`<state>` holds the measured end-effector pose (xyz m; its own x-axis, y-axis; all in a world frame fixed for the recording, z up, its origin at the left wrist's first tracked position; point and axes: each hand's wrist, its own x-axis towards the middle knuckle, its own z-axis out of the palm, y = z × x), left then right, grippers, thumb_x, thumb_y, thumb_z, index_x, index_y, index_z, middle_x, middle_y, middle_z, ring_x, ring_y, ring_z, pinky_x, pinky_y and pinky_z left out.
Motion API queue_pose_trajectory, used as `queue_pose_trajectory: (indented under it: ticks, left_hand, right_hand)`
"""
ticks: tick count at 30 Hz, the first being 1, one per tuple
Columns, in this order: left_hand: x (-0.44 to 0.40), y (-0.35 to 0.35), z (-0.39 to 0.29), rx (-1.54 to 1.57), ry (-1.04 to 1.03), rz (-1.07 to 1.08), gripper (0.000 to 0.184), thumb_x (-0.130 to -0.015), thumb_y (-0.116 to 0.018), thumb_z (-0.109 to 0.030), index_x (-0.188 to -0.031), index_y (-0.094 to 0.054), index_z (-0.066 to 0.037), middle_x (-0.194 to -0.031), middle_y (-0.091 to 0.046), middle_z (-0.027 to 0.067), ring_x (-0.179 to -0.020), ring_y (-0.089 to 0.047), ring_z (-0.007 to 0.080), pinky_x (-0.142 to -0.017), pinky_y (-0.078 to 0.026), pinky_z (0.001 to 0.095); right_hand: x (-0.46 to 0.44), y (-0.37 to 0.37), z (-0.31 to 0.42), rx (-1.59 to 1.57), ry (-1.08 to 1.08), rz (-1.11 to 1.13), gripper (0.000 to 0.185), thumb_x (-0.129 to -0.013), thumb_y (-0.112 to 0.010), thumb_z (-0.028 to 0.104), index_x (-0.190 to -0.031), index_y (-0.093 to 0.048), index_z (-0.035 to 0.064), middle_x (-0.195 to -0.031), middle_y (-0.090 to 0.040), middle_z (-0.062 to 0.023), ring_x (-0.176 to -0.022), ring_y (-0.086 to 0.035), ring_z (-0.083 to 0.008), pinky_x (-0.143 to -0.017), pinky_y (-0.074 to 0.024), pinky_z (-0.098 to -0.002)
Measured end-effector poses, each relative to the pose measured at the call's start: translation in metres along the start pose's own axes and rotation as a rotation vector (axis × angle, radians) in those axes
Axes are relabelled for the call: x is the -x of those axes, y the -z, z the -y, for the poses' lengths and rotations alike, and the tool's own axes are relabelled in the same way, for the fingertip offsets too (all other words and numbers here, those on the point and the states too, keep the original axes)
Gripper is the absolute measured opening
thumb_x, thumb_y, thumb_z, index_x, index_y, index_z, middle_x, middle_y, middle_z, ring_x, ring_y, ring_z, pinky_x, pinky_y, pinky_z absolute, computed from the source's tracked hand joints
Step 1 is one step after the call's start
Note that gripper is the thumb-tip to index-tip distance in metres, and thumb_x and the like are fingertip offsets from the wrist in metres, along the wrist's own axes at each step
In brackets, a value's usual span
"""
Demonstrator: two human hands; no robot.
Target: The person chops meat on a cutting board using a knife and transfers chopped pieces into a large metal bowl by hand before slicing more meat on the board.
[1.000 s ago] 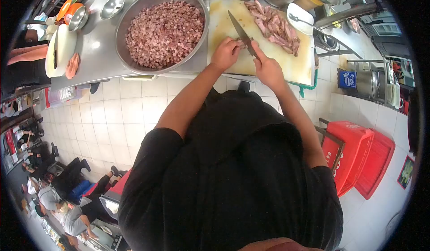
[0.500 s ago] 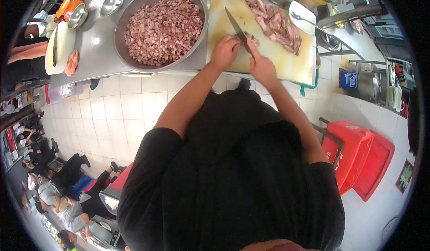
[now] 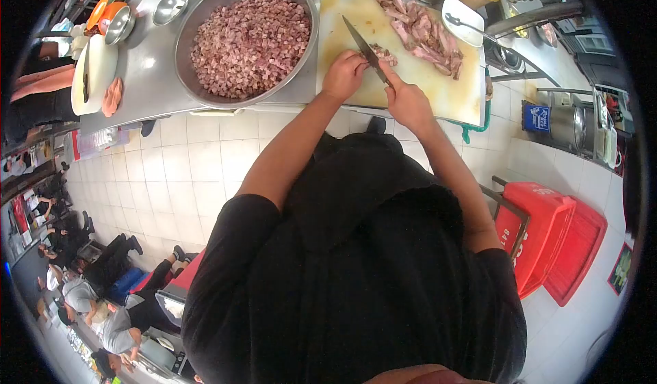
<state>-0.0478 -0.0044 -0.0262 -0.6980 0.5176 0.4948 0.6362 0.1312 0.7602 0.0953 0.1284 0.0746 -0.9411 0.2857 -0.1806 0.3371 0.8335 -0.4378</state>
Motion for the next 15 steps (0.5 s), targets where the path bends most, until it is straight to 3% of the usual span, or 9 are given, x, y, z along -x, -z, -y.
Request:
queue_pose_trajectory:
  ticks: [4,12,15]
  left_hand:
    - [-0.007,0.000,0.006,-0.042,-0.002,0.047,0.010,-0.087,-0.074,0.000,-0.096,-0.076,-0.002,-0.097,-0.071,0.0159,-0.091,-0.070,0.0361,-0.082,-0.057,0.0426]
    - [0.001,0.002,-0.007,0.054,0.094,-0.018,0.006,-0.086,-0.074,0.000,-0.091,-0.077,-0.002,-0.093,-0.069,0.0147,-0.087,-0.069,0.0366,-0.079,-0.056,0.0446]
    - [0.001,0.004,-0.001,-0.025,0.030,0.022,0.009,-0.087,-0.073,0.001,-0.096,-0.075,-0.001,-0.094,-0.070,0.0155,-0.087,-0.071,0.0354,-0.078,-0.058,0.0424]
  right_hand:
    - [-0.007,-0.023,-0.003,-0.030,-0.020,-0.048,0.072,-0.101,-0.057,0.021,-0.165,-0.030,0.0379,-0.084,-0.073,-0.0273,-0.079,-0.071,-0.0485,-0.078,-0.0560,-0.0609]
    - [0.011,0.005,0.002,0.036,0.063,-0.081,0.070,-0.100,-0.059,0.021,-0.165,-0.034,0.0330,-0.079,-0.071,-0.0257,-0.075,-0.071,-0.0464,-0.072,-0.0568,-0.0586]
    - [0.022,0.004,0.005,0.090,0.065,-0.060,0.069,-0.100,-0.060,0.021,-0.164,-0.035,0.0314,-0.079,-0.071,-0.0256,-0.074,-0.071,-0.0450,-0.070,-0.0572,-0.0574]
